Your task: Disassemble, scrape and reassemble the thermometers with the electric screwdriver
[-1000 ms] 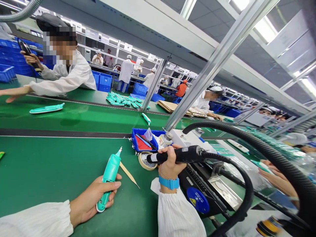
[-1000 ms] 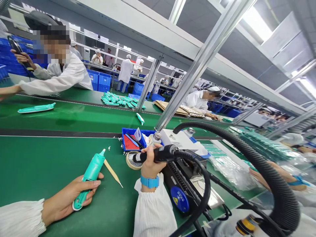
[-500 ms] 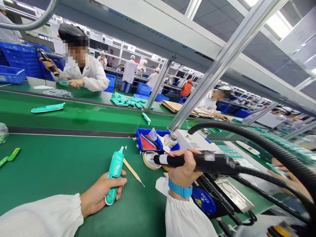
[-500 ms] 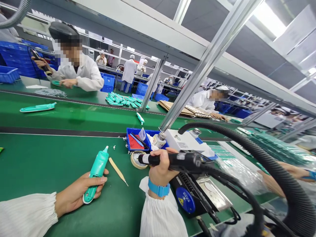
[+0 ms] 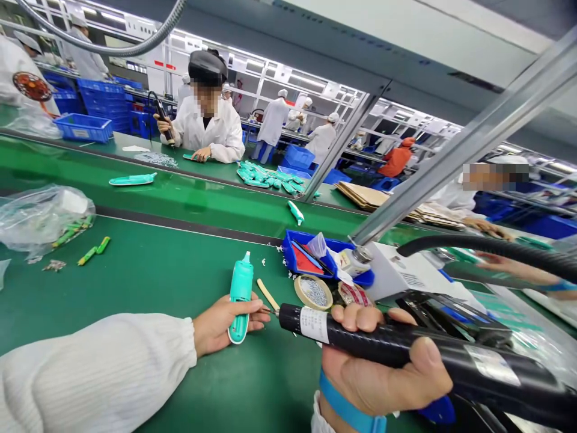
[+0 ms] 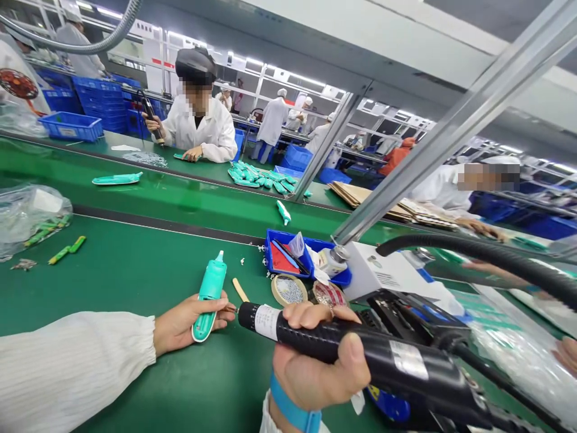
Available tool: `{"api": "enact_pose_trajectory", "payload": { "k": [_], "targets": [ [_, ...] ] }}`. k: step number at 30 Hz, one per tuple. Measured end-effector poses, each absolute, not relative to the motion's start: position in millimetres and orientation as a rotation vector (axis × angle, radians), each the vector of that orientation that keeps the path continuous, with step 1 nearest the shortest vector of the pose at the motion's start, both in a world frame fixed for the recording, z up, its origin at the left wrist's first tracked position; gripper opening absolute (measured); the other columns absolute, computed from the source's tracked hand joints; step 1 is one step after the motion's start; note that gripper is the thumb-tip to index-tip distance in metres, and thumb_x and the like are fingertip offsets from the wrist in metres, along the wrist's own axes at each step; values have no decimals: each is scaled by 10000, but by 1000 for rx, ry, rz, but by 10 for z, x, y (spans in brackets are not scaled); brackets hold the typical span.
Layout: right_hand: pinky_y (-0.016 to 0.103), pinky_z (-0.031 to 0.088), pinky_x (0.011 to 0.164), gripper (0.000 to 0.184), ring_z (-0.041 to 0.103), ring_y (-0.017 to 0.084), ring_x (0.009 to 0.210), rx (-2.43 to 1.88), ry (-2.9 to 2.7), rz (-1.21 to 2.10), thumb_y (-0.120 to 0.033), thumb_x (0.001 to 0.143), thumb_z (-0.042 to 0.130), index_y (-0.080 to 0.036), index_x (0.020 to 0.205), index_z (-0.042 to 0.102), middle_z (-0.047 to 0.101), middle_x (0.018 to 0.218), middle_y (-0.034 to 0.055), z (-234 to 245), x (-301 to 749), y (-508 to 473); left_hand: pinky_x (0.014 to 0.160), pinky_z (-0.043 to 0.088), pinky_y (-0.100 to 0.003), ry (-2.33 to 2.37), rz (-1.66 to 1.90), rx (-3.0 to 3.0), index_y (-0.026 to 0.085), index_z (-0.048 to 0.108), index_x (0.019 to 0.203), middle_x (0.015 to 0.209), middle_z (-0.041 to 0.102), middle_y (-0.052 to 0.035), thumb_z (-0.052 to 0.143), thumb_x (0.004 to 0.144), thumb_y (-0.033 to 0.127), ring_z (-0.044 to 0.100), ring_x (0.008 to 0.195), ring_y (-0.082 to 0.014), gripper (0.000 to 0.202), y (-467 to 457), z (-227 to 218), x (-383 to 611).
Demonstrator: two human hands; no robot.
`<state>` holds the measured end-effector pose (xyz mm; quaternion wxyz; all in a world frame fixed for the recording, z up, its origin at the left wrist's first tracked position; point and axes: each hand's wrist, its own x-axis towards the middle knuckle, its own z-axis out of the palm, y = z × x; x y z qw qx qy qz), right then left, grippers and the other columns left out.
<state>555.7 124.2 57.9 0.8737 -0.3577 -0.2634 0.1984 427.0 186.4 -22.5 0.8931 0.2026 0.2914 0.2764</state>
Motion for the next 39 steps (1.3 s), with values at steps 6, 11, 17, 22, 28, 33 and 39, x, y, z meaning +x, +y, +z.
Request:
{"api": "enact_pose_trajectory", "payload": {
  "k": [6, 11, 17, 22, 28, 33, 39],
  "targets": [
    [262, 354, 409, 224, 373, 110, 395, -726, -625, 425, -420, 595, 518, -221, 697, 535, 451, 440, -48, 525, 5532, 1244, 534, 477, -200, 626, 579, 405, 108, 510, 808, 662, 595, -34, 633, 695, 56, 586, 563, -108, 175, 1871, -234, 4269],
    [268, 363, 424, 226, 378, 112, 406, -715, -689, 414, -424, 622, 512, -227, 727, 543, 460, 461, -50, 528, 5517, 1216, 541, 474, -205, 658, 613, 392, 108, 494, 844, 658, 606, -52, 625, 706, 54, 589, 574, -115, 198, 1873, -235, 4280],
    [268, 355, 411, 237, 401, 116, 393, -692, -749, 392, -421, 630, 514, -217, 743, 558, 480, 457, -46, 497, 5481, 1237, 570, 490, -218, 678, 615, 381, 105, 493, 844, 652, 617, -60, 598, 724, 40, 603, 583, -125, 172, 1866, -204, 4286],
    [278, 350, 412, 232, 399, 122, 392, -678, -785, 359, -402, 639, 496, -218, 767, 560, 489, 467, -46, 496, 5475, 1235, 580, 496, -224, 675, 620, 372, 107, 497, 838, 680, 620, -63, 584, 733, 41, 603, 578, -122, 152, 1872, -189, 4285],
    [297, 350, 421, 223, 385, 129, 400, -680, -791, 344, -394, 642, 504, -230, 780, 566, 489, 478, -48, 539, 5465, 1225, 586, 499, -225, 672, 621, 385, 110, 497, 827, 650, 603, -46, 591, 733, 51, 595, 570, -116, 145, 1867, -206, 4280],
    [294, 344, 421, 224, 386, 130, 400, -688, -820, 358, -386, 654, 480, -232, 796, 559, 487, 486, -53, 512, 5442, 1205, 595, 499, -222, 685, 620, 385, 112, 500, 821, 670, 612, -55, 592, 734, 60, 601, 584, -118, 136, 1873, -199, 4286],
    [289, 332, 424, 215, 400, 130, 394, -687, -836, 316, -373, 658, 471, -228, 794, 551, 491, 483, -54, 511, 5401, 1214, 587, 493, -217, 667, 628, 381, 113, 514, 798, 673, 608, -44, 618, 711, 73, 593, 575, -108, 141, 1877, -224, 4293]
  ]
}}
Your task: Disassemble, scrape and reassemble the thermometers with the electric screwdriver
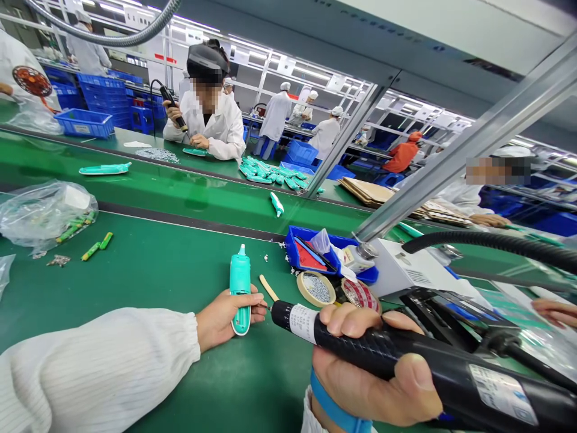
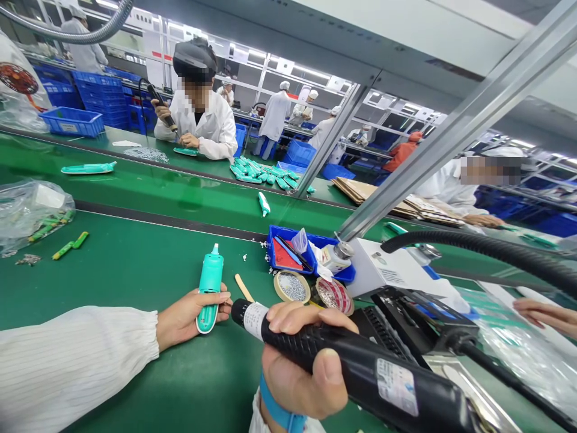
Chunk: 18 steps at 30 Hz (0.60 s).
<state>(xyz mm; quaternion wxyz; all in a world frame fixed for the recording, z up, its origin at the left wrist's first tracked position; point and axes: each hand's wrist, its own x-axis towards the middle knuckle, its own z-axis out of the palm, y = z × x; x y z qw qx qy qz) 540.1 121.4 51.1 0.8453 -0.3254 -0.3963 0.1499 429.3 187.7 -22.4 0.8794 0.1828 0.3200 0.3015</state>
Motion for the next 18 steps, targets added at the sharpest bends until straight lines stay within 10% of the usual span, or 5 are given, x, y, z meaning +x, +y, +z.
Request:
{"api": "enact_pose_trajectory", "payload": {
  "k": [18],
  "targets": [
    [289, 361, 429, 210, 442, 130, 406, -628, -963, 295, -336, 683, 485, -208, 838, 546, 525, 514, -37, 525, 5332, 1207, 557, 466, -211, 643, 635, 444, 122, 520, 769, 602, 561, -19, 658, 692, 123, 558, 553, -101, 158, 1873, -302, 4301]
  ]
}}
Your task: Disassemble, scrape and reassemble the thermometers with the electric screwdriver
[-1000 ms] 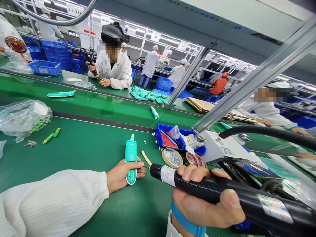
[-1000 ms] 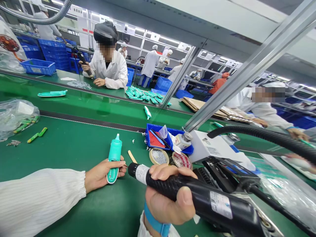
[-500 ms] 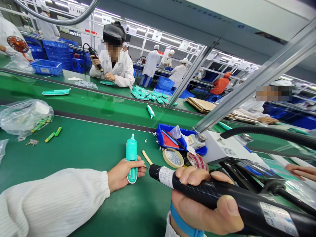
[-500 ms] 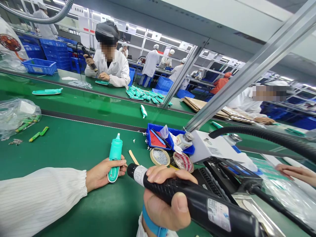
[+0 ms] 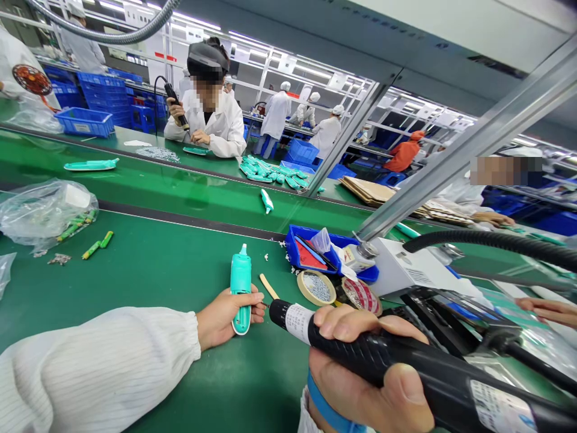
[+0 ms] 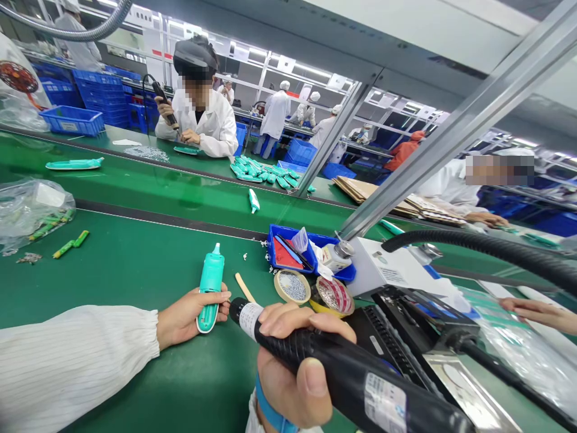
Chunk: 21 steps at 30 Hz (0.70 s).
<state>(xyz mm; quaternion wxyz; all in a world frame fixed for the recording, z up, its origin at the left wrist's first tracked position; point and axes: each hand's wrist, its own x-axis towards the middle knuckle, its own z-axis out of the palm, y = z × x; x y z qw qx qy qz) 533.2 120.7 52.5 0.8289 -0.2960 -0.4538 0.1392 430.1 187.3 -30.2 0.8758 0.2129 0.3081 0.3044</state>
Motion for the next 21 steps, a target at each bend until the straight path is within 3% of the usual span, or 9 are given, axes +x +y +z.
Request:
{"api": "enact_pose_trajectory", "payload": {
  "k": [3, 8, 14, 21],
  "targets": [
    [295, 367, 426, 199, 445, 135, 399, -639, -955, 294, -339, 677, 501, -212, 823, 548, 521, 509, -37, 528, 5329, 1212, 573, 478, -226, 642, 620, 460, 120, 525, 756, 616, 570, -27, 663, 694, 136, 567, 567, -109, 152, 1869, -287, 4299],
    [304, 371, 422, 211, 434, 136, 404, -697, -889, 315, -373, 654, 519, -225, 798, 564, 510, 490, -41, 570, 5330, 1133, 716, 491, -281, 653, 675, 458, 117, 539, 773, 798, 614, -81, 657, 720, 200, 602, 733, -148, 154, 1865, -269, 4288],
    [287, 382, 423, 221, 439, 127, 412, -717, -923, 474, -395, 686, 532, -228, 827, 565, 517, 496, -36, 593, 5266, 1017, 512, 423, -217, 706, 703, 486, 158, 482, 764, 579, 498, 32, 677, 696, 255, 468, 493, -71, 229, 1864, -299, 4284],
    [277, 398, 436, 202, 469, 124, 429, -697, -975, 513, -366, 706, 536, -213, 839, 540, 530, 519, -38, 518, 5185, 1068, 482, 368, -187, 677, 704, 500, 157, 461, 763, 582, 471, 40, 668, 692, 261, 431, 485, -55, 242, 1866, -324, 4294]
  ]
}}
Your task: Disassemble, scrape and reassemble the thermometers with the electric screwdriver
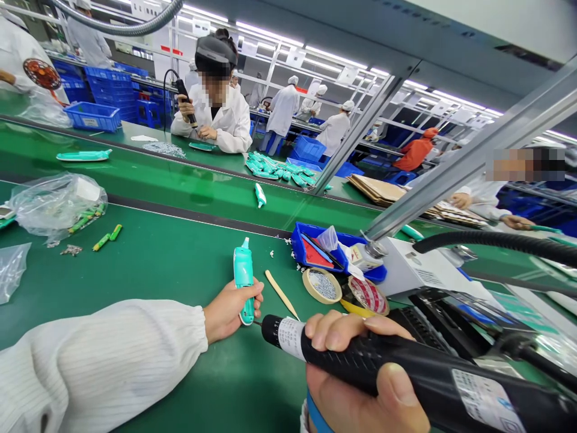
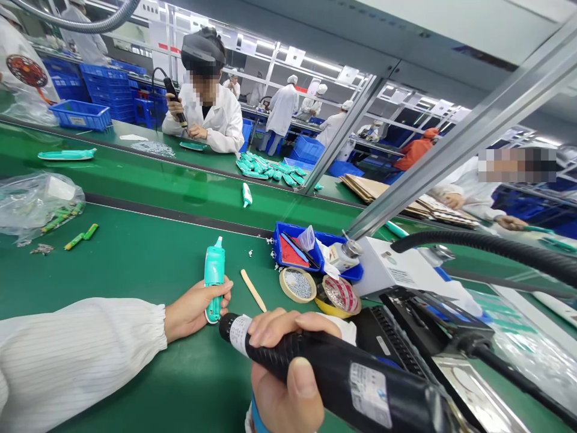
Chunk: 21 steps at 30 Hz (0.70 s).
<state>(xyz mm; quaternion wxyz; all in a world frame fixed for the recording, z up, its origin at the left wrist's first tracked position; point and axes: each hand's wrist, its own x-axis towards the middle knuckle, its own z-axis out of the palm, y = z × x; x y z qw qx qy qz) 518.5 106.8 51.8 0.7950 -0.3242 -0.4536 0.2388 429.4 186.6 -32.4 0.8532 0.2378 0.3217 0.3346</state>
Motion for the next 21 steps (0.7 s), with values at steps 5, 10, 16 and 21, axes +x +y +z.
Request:
{"api": "enact_pose_trajectory", "payload": {
  "k": [5, 10, 16, 21],
  "targets": [
    [271, 402, 436, 169, 466, 119, 431, -709, -992, 530, -346, 715, 526, -219, 825, 534, 525, 518, -43, 503, 5163, 1104, 478, 346, -178, 667, 702, 513, 161, 451, 760, 590, 473, 39, 673, 684, 278, 429, 482, -49, 262, 1874, -351, 4291],
    [265, 398, 439, 137, 466, 115, 434, -674, -1026, 571, -334, 720, 520, -212, 781, 513, 524, 529, -44, 470, 5160, 1152, 458, 309, -169, 672, 700, 520, 162, 450, 757, 577, 472, 44, 697, 651, 277, 416, 464, -42, 292, 1883, -358, 4292],
    [257, 397, 445, 136, 470, 110, 443, -659, -1025, 597, -316, 717, 525, -209, 797, 501, 524, 539, -49, 452, 5140, 1184, 445, 293, -163, 671, 696, 531, 162, 447, 745, 563, 463, 49, 690, 646, 271, 408, 454, -41, 284, 1886, -345, 4288],
    [250, 397, 442, 130, 472, 108, 442, -651, -1029, 585, -313, 717, 529, -205, 784, 504, 529, 538, -50, 436, 5112, 1206, 443, 296, -160, 661, 699, 536, 161, 445, 742, 564, 457, 50, 672, 656, 264, 402, 454, -38, 263, 1893, -357, 4287]
  ]
}}
